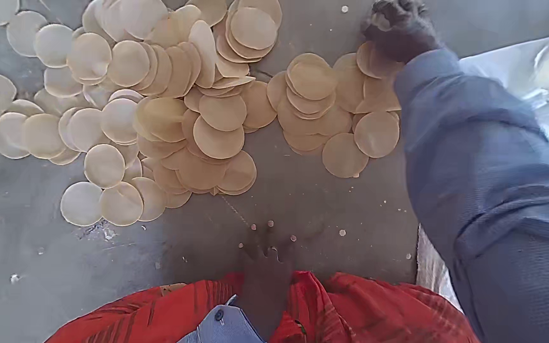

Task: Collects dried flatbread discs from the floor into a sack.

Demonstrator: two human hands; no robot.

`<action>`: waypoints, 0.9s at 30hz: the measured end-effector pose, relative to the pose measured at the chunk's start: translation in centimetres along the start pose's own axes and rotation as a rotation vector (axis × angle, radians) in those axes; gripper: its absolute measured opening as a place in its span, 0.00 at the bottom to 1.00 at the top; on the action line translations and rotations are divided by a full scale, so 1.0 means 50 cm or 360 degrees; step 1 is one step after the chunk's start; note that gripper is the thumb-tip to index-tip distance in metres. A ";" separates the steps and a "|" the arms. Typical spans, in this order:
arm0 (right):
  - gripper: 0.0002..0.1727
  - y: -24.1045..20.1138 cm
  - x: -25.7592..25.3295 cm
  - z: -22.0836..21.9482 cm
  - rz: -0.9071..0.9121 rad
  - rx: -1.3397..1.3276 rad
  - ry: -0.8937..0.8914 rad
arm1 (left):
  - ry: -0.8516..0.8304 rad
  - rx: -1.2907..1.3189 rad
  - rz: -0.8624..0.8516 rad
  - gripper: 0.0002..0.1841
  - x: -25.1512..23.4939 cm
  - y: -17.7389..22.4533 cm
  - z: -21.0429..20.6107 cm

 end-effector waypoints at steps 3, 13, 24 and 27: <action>0.40 0.074 -0.006 -0.102 0.0051 0.0123 0.0156 | -0.0186 -0.0010 0.0043 0.48 -0.007 0.005 0.017; 0.44 0.046 0.492 -0.331 -0.0209 -0.0031 0.0116 | 0.0160 0.0288 -0.0084 0.38 0.020 -0.029 -0.009; 0.28 0.156 0.703 -0.262 -0.0067 -0.0043 -0.0328 | 0.0295 0.0357 -0.0223 0.23 0.038 -0.058 0.018; 0.28 0.140 0.714 -0.309 -0.0095 -0.0053 -0.0299 | 0.0372 0.0465 -0.0144 0.24 0.037 -0.061 0.026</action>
Point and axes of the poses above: each hand's wrist, its own x-axis away from the middle knuckle, its own z-axis out of the back of the hand, y = z × x, the point moved 3 cm from there along -x, towards the middle knuckle, and after that the axes turned 11 degrees about -z, right-handed, at the moved point
